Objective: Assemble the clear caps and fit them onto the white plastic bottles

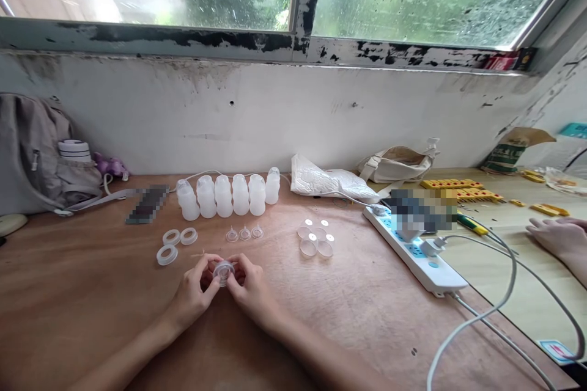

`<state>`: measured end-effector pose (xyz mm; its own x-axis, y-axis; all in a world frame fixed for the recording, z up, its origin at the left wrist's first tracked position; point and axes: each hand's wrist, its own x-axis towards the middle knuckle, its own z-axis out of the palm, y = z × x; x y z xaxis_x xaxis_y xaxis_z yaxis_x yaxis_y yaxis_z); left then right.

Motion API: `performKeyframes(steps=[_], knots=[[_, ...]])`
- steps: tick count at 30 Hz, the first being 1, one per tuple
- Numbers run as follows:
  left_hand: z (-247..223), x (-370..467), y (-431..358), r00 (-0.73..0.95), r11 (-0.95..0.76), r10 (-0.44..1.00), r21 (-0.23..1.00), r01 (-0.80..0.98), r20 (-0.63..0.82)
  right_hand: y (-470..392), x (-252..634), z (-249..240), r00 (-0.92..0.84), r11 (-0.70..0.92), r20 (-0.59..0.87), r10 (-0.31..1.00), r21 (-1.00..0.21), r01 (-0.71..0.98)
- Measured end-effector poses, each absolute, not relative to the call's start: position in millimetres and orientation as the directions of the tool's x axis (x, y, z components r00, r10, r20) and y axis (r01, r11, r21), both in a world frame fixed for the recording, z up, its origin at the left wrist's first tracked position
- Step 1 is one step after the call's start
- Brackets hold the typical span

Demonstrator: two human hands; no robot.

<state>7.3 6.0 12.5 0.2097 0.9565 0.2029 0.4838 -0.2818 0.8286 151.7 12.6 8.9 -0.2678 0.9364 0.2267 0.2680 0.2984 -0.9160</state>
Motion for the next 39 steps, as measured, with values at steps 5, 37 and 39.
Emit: performKeyframes(steps=[5, 37, 39], knots=[[10.5, 7.1, 6.8, 0.186, -0.278, 0.959, 0.819, 0.502, 0.212, 11.3, 151.3, 10.5, -0.278, 0.307, 0.231, 0.932, -0.912, 0.272], [13.8, 11.8, 5.1, 0.195, -0.103, 0.979, 0.96, 0.259, 0.052, 13.6, 153.8, 3.6, -0.212, 0.196, 0.151, 0.966, -0.958, 0.21], [13.2, 12.5, 4.5, 0.197, -0.102, 0.979, 0.965, 0.242, 0.054, 13.7, 152.6, 1.0, -0.214, 0.163, 0.125, 0.969, -0.972, 0.172]])
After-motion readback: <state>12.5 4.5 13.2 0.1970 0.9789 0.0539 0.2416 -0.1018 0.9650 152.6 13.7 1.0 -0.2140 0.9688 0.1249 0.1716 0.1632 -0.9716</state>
